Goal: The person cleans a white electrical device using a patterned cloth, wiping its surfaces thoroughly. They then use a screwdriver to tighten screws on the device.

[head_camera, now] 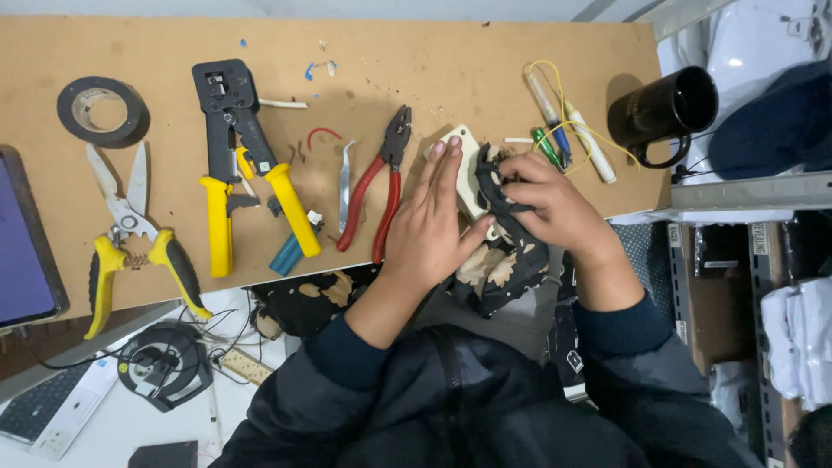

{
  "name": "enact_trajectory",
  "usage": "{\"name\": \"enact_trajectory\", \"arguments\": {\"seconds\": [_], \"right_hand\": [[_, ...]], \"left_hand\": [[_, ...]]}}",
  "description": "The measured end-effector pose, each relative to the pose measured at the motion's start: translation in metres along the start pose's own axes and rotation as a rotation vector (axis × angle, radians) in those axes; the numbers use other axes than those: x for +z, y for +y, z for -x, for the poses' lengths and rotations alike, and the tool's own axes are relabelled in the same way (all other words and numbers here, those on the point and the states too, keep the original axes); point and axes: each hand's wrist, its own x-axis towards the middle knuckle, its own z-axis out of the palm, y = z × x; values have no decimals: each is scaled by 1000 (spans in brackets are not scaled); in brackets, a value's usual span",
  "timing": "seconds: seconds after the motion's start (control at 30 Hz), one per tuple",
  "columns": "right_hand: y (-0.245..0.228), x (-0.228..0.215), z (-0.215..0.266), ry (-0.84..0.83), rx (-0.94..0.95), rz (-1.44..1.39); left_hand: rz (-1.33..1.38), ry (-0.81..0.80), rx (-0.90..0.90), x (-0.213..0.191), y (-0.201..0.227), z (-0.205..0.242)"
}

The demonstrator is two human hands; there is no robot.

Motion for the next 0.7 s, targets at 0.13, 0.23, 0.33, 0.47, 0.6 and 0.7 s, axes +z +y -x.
{"name": "enact_trajectory", "arguments": {"seconds": [0.13, 0.23, 0.33, 0.47, 0.6, 0.7], "right_hand": [[-14, -7, 23, -9, 103, -13], [-11, -1, 49, 72, 305, -119], [-18, 18, 60, 547, 578, -511], [-45, 29, 37, 687, 489, -349], [-54, 36, 18, 354, 279, 177], [-43, 31, 16, 300, 212, 300]], "left_hand": [[13, -23, -32, -1, 1, 4], [49, -40, -24, -3, 2, 4], [63, -40, -31, -6, 3, 2], [72, -39, -23, -6, 4, 2], [59, -19, -13, 1, 0, 3], [75, -26, -9, 3, -3, 4]]}}
